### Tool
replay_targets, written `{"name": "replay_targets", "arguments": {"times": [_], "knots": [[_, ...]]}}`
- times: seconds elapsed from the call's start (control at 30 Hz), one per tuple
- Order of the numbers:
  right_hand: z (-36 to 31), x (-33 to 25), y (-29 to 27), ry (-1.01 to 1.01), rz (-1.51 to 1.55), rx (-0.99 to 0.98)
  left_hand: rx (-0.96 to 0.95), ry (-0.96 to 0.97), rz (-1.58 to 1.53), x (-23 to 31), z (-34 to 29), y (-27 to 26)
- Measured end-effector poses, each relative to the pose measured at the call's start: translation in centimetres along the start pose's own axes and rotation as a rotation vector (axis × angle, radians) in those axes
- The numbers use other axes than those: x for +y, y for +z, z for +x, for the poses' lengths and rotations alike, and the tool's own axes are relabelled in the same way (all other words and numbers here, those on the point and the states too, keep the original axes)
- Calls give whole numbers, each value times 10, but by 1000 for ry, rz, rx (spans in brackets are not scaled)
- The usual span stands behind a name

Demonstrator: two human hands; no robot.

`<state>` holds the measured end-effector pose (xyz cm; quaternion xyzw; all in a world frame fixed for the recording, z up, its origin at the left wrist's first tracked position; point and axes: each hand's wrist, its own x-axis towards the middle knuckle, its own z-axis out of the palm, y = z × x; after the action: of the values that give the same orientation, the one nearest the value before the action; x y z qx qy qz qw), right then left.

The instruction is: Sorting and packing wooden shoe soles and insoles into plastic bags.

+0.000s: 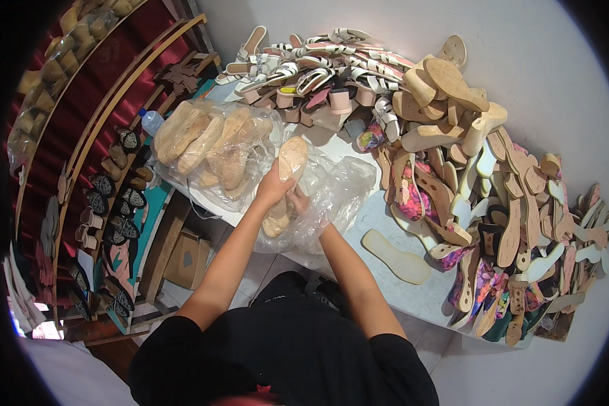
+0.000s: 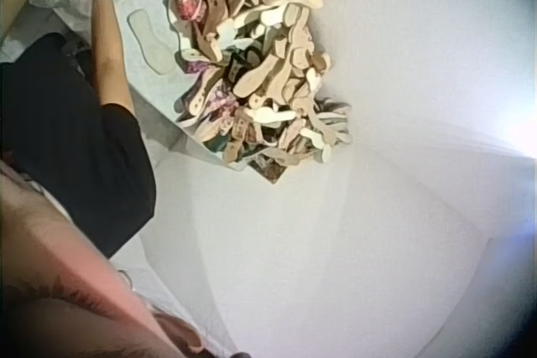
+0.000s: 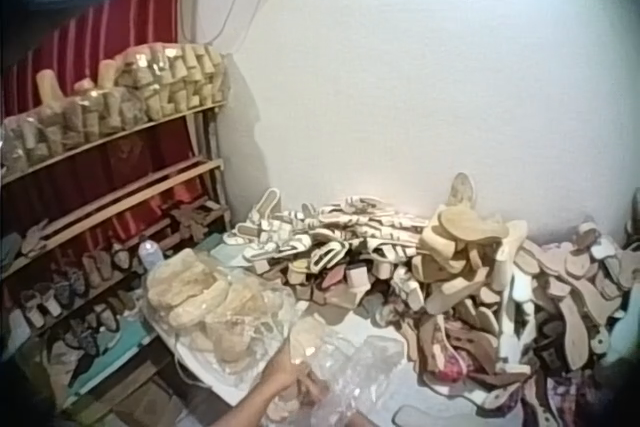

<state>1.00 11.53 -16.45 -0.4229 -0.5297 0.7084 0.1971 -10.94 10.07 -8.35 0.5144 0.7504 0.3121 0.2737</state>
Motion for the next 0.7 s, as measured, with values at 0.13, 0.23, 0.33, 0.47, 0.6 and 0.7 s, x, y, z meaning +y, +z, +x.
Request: {"name": "replay_targets", "arguments": {"times": [0.13, 0.23, 0.33, 0.47, 0.6, 0.7], "knots": [[-11, -13, -22, 176, -125, -47, 77, -46, 187, 11, -8, 5], [-35, -7, -56, 154, -92, -69, 176, 23, 278, 24, -18, 3], [-70, -5, -81, -191, 64, 47, 200, 86, 305, 31, -26, 0], [-129, -40, -94, -65, 204, 228, 213, 91, 325, 46, -29, -7], [-162, -37, -118, -171, 205, 450, 223, 236, 157, 81, -27, -9], [-180, -38, -137, -246, 191, 632, 190, 405, 16, 121, -33, -13]]}}
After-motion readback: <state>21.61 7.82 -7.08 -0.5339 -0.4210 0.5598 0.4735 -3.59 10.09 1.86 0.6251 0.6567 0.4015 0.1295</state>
